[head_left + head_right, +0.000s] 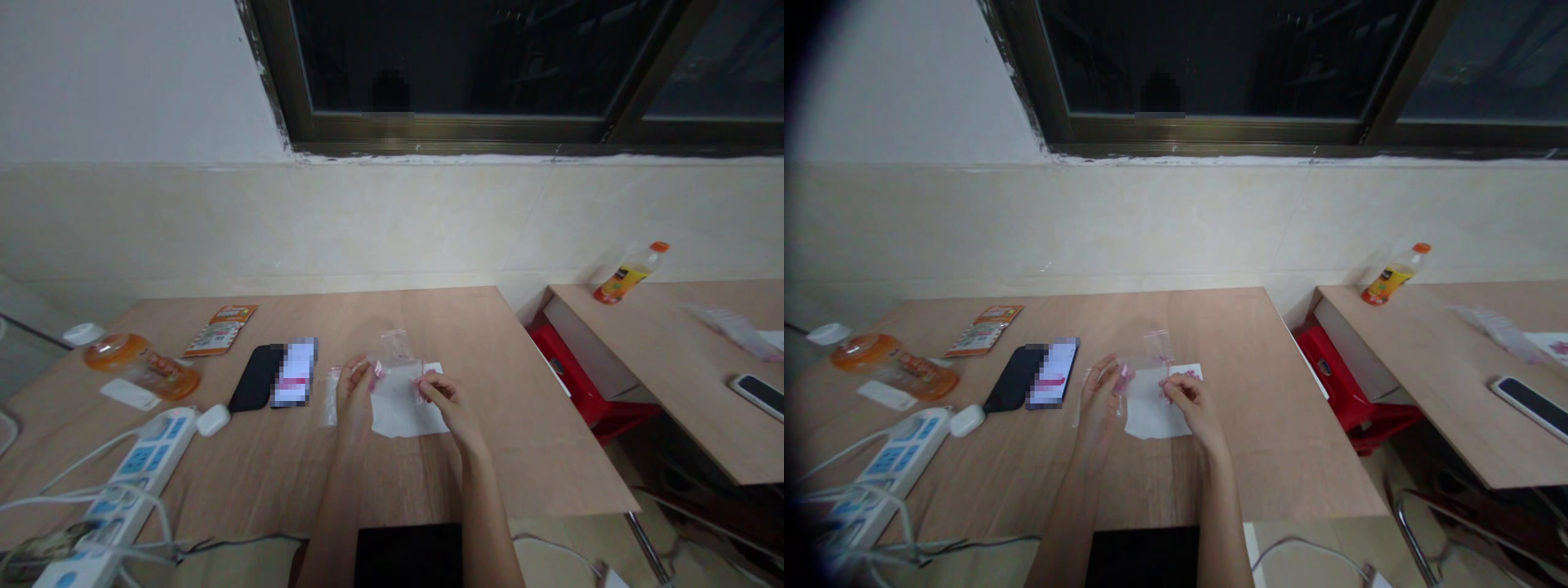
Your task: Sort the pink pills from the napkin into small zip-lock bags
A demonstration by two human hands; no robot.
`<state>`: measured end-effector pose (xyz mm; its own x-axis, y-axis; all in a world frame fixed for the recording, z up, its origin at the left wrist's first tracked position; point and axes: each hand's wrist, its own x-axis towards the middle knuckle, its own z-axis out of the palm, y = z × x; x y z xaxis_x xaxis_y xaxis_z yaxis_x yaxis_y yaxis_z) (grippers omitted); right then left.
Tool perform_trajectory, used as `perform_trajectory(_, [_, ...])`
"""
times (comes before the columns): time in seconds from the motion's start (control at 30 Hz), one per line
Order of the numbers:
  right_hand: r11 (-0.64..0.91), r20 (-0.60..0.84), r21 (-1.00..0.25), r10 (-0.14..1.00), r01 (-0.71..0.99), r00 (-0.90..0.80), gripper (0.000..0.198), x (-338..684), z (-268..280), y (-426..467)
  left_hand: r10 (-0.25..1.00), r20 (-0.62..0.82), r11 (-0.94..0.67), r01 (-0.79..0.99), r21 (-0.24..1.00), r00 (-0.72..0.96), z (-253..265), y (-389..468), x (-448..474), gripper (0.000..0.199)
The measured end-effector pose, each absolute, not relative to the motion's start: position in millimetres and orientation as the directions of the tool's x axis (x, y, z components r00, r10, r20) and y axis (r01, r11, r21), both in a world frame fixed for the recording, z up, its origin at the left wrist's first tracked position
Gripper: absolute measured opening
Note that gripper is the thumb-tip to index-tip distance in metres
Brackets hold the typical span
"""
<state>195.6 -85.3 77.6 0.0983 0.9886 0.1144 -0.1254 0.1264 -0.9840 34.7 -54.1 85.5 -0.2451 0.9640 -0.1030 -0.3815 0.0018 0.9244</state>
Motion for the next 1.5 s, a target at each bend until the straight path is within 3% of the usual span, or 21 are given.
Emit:
perform_trajectory(0.13, [0.124,0.092,-0.979,0.977,-0.163,0.193,0.029,194.8,77.6,-85.3,0.922,0.168,-0.161,0.049,0.986,-0.35,100.7,-62.2,31.2,0.026])
perform_trajectory(0.2, [0.134,0.1,-0.977,0.974,-0.163,0.202,0.029,193.5,76.5,-85.0,0.94,0.247,-0.194,0.225,0.955,-0.237,108.7,-68.5,32.1,0.02])
perform_trajectory(0.27, [0.15,0.124,-0.979,0.975,-0.137,0.185,0.028,191.3,75.9,-85.6,0.973,0.224,-0.199,0.303,0.932,-0.05,114.5,-75.1,36.5,0.018])
perform_trajectory(0.37, [0.171,0.162,-0.984,0.976,-0.052,0.145,0.026,187.9,77.8,-89.2,0.977,0.179,-0.209,0.35,0.913,0.118,117.1,-82.8,46.6,0.016])
perform_trajectory(0.63, [0.205,0.21,-0.962,0.978,0.179,0.009,0.021,190.9,90.0,-100.2,0.963,0.18,-0.257,0.492,0.831,0.199,114.2,-86.4,50.5,0.026])
perform_trajectory(0.77, [0.193,0.204,-0.962,0.978,0.196,0.04,0.017,191.6,85.6,-98.9,0.95,0.18,-0.292,0.526,0.799,0.254,114.3,-87.9,49.2,0.032])
perform_trajectory(1.0, [0.183,0.194,-0.967,0.98,0.18,0.047,0.016,193.5,84.0,-98.8,0.948,0.158,-0.257,0.373,0.892,0.275,110.0,-88.0,52.3,0.026])
perform_trajectory(1.17, [0.177,0.18,-0.963,0.984,0.205,0.0,0.017,194.5,88.3,-102.0,0.933,0.123,-0.259,0.395,0.881,0.337,108.8,-86.9,51.2,0.032])
perform_trajectory(1.27, [0.18,0.181,-0.955,0.983,0.235,-0.015,0.021,193.6,92.5,-103.6,0.928,0.121,-0.294,0.495,0.818,0.353,111.0,-87.4,48.8,0.037])
perform_trajectory(1.5, [0.184,0.199,-0.936,0.98,0.3,0.019,0.021,186.0,89.6,-103.6,0.905,0.18,-0.421,0.746,0.517,0.386,113.5,-87.3,42.0,0.034])
